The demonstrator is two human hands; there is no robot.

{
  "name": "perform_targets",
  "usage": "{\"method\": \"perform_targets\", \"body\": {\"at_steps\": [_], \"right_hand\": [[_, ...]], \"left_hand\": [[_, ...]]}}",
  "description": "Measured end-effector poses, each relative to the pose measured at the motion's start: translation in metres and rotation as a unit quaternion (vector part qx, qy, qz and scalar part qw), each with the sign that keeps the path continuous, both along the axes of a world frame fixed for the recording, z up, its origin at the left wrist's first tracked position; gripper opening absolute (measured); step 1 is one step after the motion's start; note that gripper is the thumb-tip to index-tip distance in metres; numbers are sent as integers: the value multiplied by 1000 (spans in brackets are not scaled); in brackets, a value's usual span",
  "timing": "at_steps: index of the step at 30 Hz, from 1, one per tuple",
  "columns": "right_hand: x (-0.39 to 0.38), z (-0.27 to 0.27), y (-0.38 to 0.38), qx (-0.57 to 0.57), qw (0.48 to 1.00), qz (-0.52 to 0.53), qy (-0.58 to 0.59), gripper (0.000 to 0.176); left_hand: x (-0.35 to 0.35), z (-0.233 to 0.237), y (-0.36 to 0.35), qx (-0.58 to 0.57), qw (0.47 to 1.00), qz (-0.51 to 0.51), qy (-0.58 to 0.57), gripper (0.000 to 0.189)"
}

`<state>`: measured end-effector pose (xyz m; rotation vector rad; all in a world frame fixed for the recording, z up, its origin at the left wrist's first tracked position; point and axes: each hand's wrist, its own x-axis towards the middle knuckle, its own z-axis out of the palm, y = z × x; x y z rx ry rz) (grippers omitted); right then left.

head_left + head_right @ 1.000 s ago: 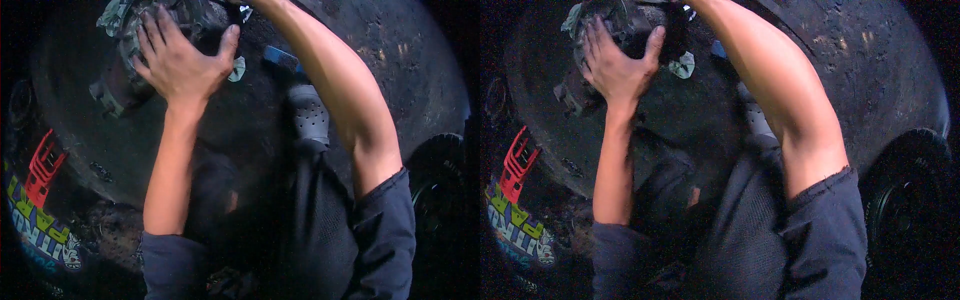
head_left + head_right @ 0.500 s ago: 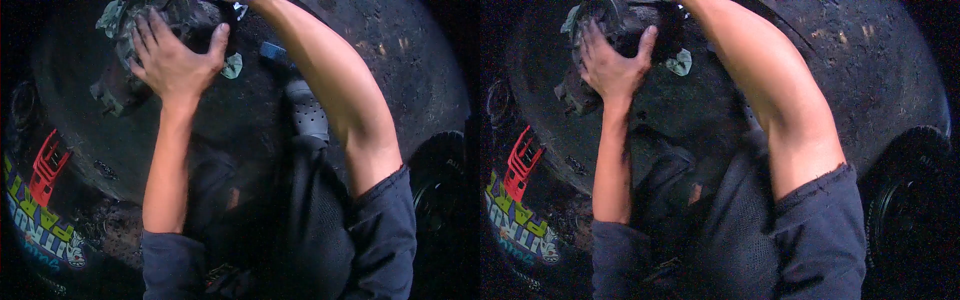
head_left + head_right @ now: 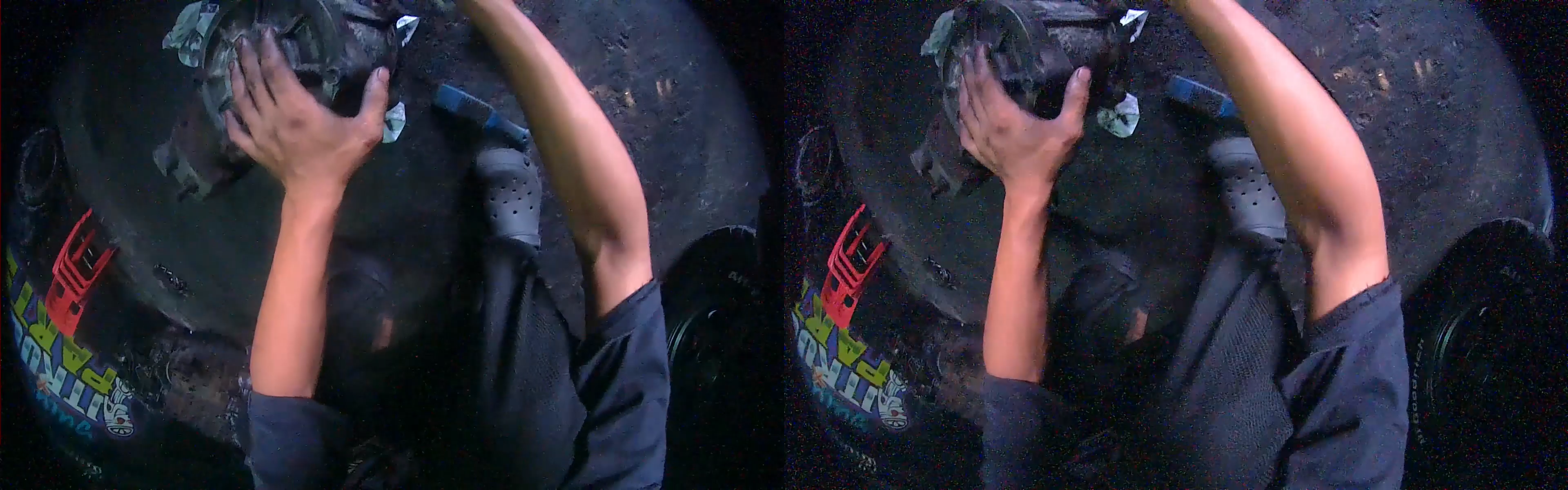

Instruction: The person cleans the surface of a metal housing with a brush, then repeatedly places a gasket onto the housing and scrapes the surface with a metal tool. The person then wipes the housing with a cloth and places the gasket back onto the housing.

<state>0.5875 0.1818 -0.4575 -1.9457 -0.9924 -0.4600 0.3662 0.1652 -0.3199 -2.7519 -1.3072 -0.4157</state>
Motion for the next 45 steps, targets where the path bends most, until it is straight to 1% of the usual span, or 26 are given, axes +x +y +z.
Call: {"method": "perform_targets", "body": {"at_steps": [1,2,3,4,6,7,8,10,11,13,14,16,17,19,20,24,26,27,28,30,34,35,36,38,43,45], "right_hand": [[3,12,-13,3,1000,-2,-5,28],[-4,40,-34,-54,983,23,171,27],[-9,59,-48,-110,932,49,343,27],[-10,61,-55,-109,932,49,342,27],[-16,54,-68,-131,890,98,426,26],[-19,52,-67,-123,913,138,364,26],[-26,50,-68,-92,892,156,415,27],[-28,53,-65,-122,863,179,456,25],[-29,57,-66,-122,863,179,457,25],[-31,63,-65,-98,801,153,571,24],[-30,59,-69,-98,801,153,570,24],[-25,43,-83,-128,848,150,492,17],[-26,42,-92,-126,848,147,493,17],[-31,43,-110,-172,872,107,446,29],[-34,43,-117,-171,873,103,445,29],[-44,50,-135,-194,870,65,449,30],[-54,39,-140,-156,883,81,436,31],[-59,29,-139,-147,862,99,475,33],[-63,28,-127,-157,877,106,443,34],[-75,46,-117,-178,879,108,428,33],[-86,44,-102,-193,861,148,446,27],[-87,47,-101,-201,841,159,477,25],[-90,48,-100,-201,840,159,478,25],[-97,48,-100,-196,872,144,424,25],[-104,53,-103,-173,877,175,413,23],[-110,56,-108,-168,897,211,350,32]], "left_hand": [[1,2,-2,7,1000,5,14,97],[1,6,-3,10,999,10,31,96],[1,7,-1,10,999,9,30,96],[0,6,0,-2,1000,14,27,97],[1,3,1,-12,999,20,22,99],[1,3,0,-9,1000,19,23,98],[2,3,0,-6,1000,19,24,98],[1,1,2,3,1000,12,16,98],[0,0,3,10,1000,3,9,97],[0,1,2,6,1000,7,10,97],[0,1,1,-1,1000,9,11,96],[-1,0,3,5,1000,2,3,95],[-1,-1,5,12,1000,-8,-5,95],[2,2,13,-8,1000,-11,-11,95],[3,4,17,-29,999,-9,-15,95],[8,6,13,-13,1000,-17,-9,92],[6,4,12,-8,1000,-23,-5,91],[5,3,12,-3,1000,-25,-2,91],[5,3,22,-4,1000,-26,-2,91],[2,-1,27,4,998,-59,-36,87],[0,13,37,-33,997,-65,1,84],[0,11,38,-15,997,-68,-11,82],[0,9,40,4,997,-72,-23,81],[0,8,37,5,997,-66,-33,81],[-2,3,41,21,993,-88,-72,79],[-4,1,43,27,989,-114,-89,78]]}}
